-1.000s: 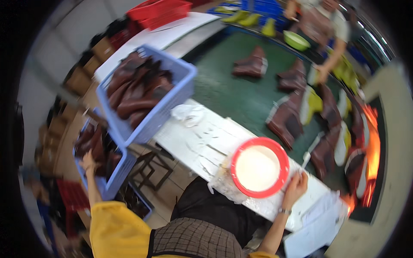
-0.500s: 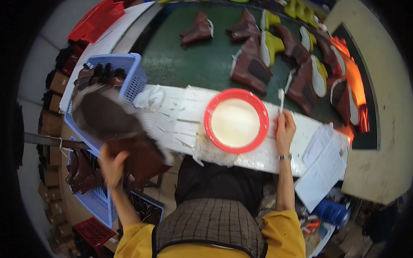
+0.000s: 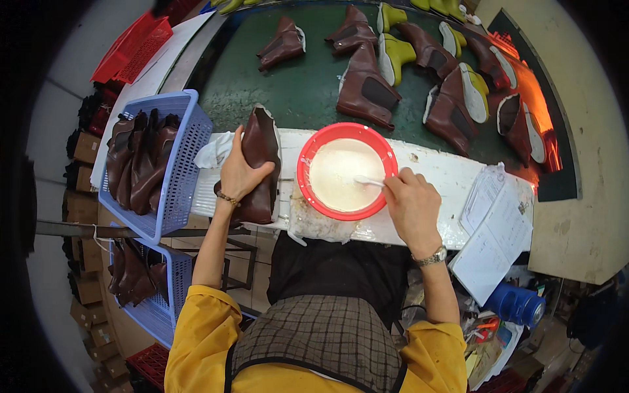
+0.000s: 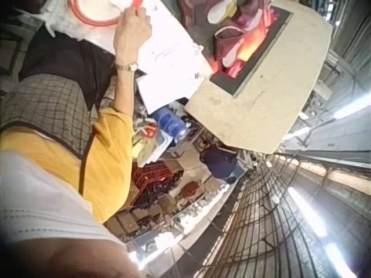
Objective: The recorder picks up boot uppers from a basket, carries them to a workstation, and applies white adhesive to the bottom edges using a brush.
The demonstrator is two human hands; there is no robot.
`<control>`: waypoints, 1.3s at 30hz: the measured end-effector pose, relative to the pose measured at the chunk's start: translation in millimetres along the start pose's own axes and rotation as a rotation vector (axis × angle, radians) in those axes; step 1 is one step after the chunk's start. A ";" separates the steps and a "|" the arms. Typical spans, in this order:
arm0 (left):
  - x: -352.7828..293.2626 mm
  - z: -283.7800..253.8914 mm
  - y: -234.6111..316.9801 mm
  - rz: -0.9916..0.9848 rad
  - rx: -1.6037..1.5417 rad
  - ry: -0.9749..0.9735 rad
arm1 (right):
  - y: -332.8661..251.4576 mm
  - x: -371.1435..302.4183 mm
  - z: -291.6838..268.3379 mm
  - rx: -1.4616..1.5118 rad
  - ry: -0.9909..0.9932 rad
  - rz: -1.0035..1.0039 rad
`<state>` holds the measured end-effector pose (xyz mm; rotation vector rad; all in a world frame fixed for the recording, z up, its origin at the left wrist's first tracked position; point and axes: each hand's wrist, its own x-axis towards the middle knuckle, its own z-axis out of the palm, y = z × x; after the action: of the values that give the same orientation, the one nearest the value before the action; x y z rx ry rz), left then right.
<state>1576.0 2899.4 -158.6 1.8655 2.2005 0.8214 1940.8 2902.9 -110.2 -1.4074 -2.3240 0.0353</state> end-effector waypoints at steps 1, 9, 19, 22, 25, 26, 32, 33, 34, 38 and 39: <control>2.3 -9.3 -1.8 -0.007 -0.108 0.067 | 2.7 -1.3 -2.0 -0.009 -0.007 0.001; -21.1 -102.9 38.6 -0.266 -0.797 -0.692 | 9.1 33.8 -8.9 0.720 0.118 0.083; -34.5 -114.1 56.0 -0.354 -1.114 -0.649 | -9.4 45.0 -3.6 0.674 0.166 -0.190; -35.7 -106.9 56.3 -0.301 -1.186 -0.532 | -17.5 26.8 -0.5 0.694 0.145 -0.151; -30.4 -95.7 54.6 -0.261 -1.210 -0.397 | -16.9 15.4 0.6 0.680 0.081 -0.146; -27.8 -91.6 52.4 -0.224 -1.055 -0.345 | -13.2 14.4 0.3 0.677 0.082 -0.076; -14.8 -42.9 26.8 -0.030 -0.623 -0.112 | 9.5 15.8 3.7 0.051 -0.057 0.059; -18.5 -34.0 22.8 -0.044 -0.646 -0.106 | 9.9 14.7 3.8 0.055 -0.021 0.034; -25.5 -31.3 16.9 0.072 -0.495 -0.086 | 10.7 13.5 2.8 0.028 0.020 0.011; -73.5 -38.7 0.1 0.140 -0.016 -0.254 | 11.3 7.6 -3.0 0.052 -0.056 0.131; -83.5 -39.5 -1.7 0.093 0.240 -0.306 | 12.5 6.5 -3.8 0.058 -0.064 0.107</control>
<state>1575.4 2807.9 -145.8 2.0513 2.1069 0.2657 1950.2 2913.8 -107.4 -1.5213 -2.2770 0.1806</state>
